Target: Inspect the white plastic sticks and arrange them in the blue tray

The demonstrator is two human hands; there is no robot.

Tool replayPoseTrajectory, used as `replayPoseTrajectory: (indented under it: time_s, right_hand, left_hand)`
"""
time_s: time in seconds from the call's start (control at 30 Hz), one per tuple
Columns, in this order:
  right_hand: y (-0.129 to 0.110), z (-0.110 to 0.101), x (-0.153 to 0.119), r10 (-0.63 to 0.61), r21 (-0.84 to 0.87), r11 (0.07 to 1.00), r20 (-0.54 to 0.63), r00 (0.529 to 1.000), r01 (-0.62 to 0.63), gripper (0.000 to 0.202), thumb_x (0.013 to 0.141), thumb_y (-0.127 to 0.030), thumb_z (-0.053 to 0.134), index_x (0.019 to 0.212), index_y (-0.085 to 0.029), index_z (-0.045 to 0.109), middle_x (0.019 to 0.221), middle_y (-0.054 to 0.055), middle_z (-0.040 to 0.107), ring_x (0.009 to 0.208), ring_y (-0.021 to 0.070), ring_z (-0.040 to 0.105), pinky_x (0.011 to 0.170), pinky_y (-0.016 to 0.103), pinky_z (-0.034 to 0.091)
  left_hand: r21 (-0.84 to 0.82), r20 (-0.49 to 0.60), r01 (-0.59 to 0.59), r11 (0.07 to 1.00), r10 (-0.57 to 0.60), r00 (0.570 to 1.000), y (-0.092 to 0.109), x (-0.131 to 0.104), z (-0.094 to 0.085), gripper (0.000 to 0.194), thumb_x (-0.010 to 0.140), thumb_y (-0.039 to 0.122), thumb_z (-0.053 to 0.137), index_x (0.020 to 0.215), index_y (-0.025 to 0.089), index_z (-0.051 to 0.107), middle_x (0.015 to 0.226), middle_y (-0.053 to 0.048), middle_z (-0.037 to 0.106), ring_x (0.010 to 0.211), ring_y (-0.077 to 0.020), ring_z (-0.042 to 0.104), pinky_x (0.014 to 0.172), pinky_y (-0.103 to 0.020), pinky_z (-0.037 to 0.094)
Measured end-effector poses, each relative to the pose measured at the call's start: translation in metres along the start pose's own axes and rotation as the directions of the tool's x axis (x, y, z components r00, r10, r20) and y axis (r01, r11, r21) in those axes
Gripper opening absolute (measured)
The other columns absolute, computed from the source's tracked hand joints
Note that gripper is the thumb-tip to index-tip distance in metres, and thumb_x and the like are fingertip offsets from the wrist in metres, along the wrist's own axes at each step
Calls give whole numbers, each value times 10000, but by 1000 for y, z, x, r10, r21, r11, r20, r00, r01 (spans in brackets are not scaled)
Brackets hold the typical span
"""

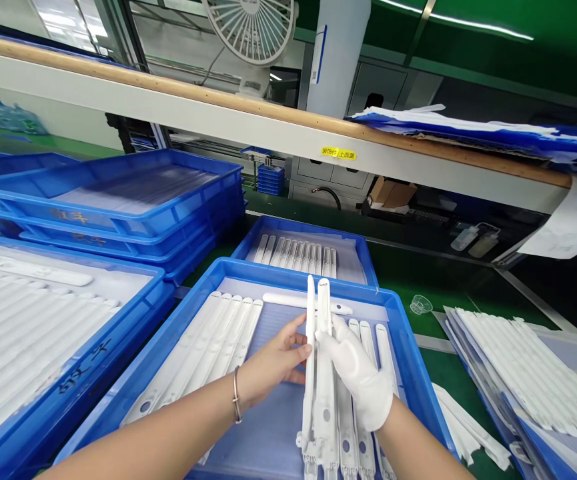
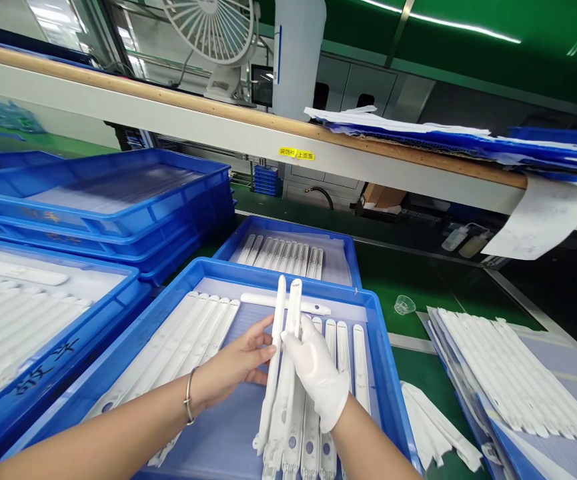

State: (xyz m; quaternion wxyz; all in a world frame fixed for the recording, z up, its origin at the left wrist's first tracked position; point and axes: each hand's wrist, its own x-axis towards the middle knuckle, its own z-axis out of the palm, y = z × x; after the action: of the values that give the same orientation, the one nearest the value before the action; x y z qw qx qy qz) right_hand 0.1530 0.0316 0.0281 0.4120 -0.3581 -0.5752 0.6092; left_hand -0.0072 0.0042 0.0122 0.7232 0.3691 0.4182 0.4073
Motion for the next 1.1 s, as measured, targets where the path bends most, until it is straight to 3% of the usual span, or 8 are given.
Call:
replayPoseTrajectory:
  time_s: [0.1,0.23,0.57,0.77,0.9,1.1]
  right_hand:
    - [5,-3,0,91,51,994,36,995,-92,266,884,-358,582,1126,-250,594,880,13,604,737,160,558,640,272,446]
    - [13,-9,5,196,79,976,104,975,-205,322,884,-451,568,1082,-200,609,618,-42,485,489,93,409,455,212,313]
    - [5,-11,9,248,-122,964,103,963,-235,354,826,-389,645,1090,-162,577,671,-39,495,527,78,414,483,203,348]
    - [12,-11,8,259,-126,961,93,961,-247,261,832,-405,630,863,-153,567,605,-49,469,508,79,419,488,214,343]
    - [17,-12,9,286,-90,956,81,955,-278,290,823,-424,643,770,-157,544,560,-51,473,493,81,432,493,216,347]
    - [19,-9,9,283,102,949,136,949,-298,349,809,-424,665,645,-154,518,501,-46,475,446,68,420,455,198,317]
  left_hand:
    - [27,-31,-4,1000,5,1000,2,0,0,720,822,319,650,1442,282,287,989,-50,502,834,-183,561,742,-386,543]
    - [39,-49,-12,999,14,999,6,-1,0,737,822,324,651,1452,276,271,991,-53,501,822,-181,562,745,-385,541]
    - [71,-11,-7,997,8,1000,1,2,-4,775,796,368,675,1450,288,267,1060,-64,468,912,-225,577,751,-406,542]
    - [83,22,-22,996,20,1000,0,2,-6,750,799,373,671,1441,304,289,1045,-50,472,895,-213,582,756,-398,536]
    - [70,32,-3,998,1,999,0,2,-6,760,791,377,682,1439,293,292,1001,-36,492,833,-183,582,750,-383,529]
    - [43,55,30,999,-32,998,1,0,-6,776,820,390,664,1455,243,242,888,-18,543,758,-150,568,711,-338,516]
